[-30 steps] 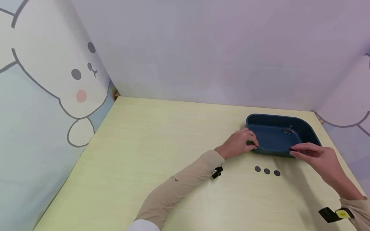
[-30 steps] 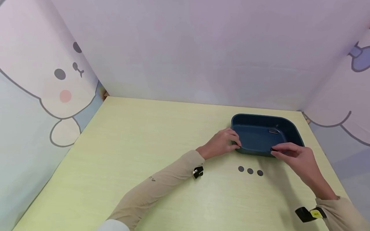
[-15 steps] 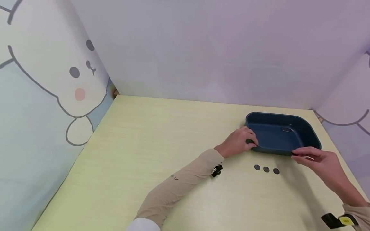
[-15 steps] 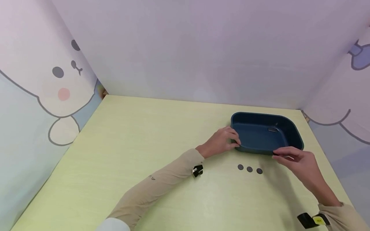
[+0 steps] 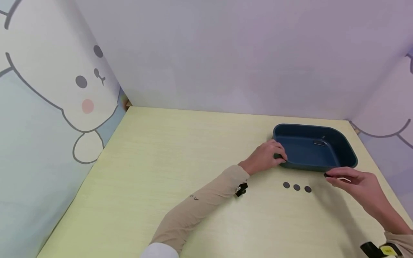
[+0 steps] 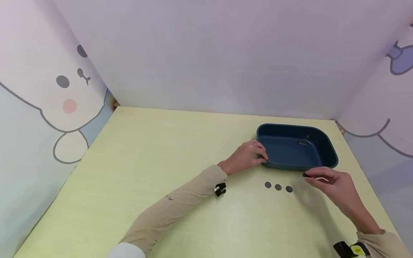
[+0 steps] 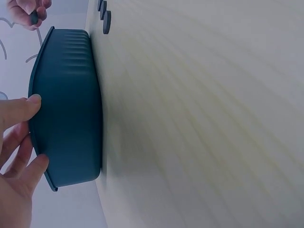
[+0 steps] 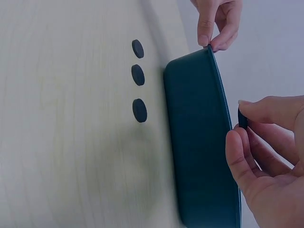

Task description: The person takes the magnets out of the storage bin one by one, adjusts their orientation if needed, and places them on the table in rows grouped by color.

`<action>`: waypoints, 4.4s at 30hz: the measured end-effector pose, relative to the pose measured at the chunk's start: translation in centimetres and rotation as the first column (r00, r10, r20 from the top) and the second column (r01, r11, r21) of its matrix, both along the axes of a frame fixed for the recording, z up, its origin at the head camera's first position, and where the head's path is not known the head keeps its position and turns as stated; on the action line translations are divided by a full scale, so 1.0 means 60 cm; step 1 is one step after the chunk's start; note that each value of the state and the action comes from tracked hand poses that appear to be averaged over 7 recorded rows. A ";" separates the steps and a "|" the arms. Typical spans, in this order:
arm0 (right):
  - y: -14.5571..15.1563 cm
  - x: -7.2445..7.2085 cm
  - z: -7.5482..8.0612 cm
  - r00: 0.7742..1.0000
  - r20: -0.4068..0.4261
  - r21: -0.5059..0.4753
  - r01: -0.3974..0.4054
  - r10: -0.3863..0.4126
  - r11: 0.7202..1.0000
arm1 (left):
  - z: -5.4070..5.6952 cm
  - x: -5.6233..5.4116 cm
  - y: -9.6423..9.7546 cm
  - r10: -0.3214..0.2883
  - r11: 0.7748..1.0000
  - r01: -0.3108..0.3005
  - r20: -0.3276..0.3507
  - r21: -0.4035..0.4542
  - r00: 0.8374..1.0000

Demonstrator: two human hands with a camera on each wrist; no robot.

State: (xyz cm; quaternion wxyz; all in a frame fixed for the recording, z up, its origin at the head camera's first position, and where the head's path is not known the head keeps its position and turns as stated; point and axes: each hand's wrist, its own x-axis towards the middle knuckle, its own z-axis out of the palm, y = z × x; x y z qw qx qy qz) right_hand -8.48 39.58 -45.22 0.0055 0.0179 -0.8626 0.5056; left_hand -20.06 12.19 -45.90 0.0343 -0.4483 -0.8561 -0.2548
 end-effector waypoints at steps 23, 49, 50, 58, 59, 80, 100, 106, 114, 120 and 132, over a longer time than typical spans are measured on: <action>-0.001 0.016 -0.029 1.000 0.000 0.010 0.001 -0.001 1.000 | -0.002 0.002 0.001 0.013 1.000 -0.013 0.008 0.023 1.000; 0.003 0.014 -0.067 1.000 0.002 0.119 -0.030 0.030 0.992 | 0.000 0.002 0.001 0.026 0.999 -0.027 0.032 0.029 0.999; 0.004 0.014 -0.069 0.999 0.010 0.121 -0.032 0.031 0.992 | 0.000 0.002 0.002 0.027 0.999 -0.028 0.029 0.029 0.999; 0.005 0.018 -0.080 1.000 0.015 0.231 -0.017 0.014 0.973 | -0.006 0.003 0.003 0.024 0.999 -0.024 0.017 0.033 1.000; 0.003 0.018 -0.080 1.000 0.011 0.239 -0.016 0.014 0.971 | -0.006 0.003 0.003 0.027 0.999 -0.027 0.017 0.032 1.000; -0.025 0.019 -0.076 0.991 -0.130 0.396 0.036 0.017 0.917 | -0.007 0.002 0.002 0.027 0.999 -0.028 0.026 0.032 0.999; -0.023 0.017 -0.082 0.990 -0.138 0.398 0.022 0.036 0.917 | -0.010 -0.001 0.003 0.018 0.999 -0.019 0.035 0.027 0.999; -0.022 0.018 -0.082 0.991 -0.131 0.400 0.017 0.038 0.916 | -0.011 0.002 0.002 0.021 1.000 -0.022 0.031 0.022 0.999; -0.021 0.020 -0.082 0.994 -0.106 0.398 0.013 0.032 0.917 | -0.010 0.002 0.004 0.019 1.000 -0.020 0.032 0.014 0.999; -0.012 0.018 -0.064 0.994 -0.106 0.353 0.019 0.020 0.935 | -0.010 0.002 0.004 0.021 1.000 -0.022 0.037 0.018 0.999; 0.008 0.003 -0.014 0.998 -0.025 0.235 0.062 -0.058 0.970 | -0.005 0.005 0.001 0.022 0.999 -0.023 0.012 0.033 1.000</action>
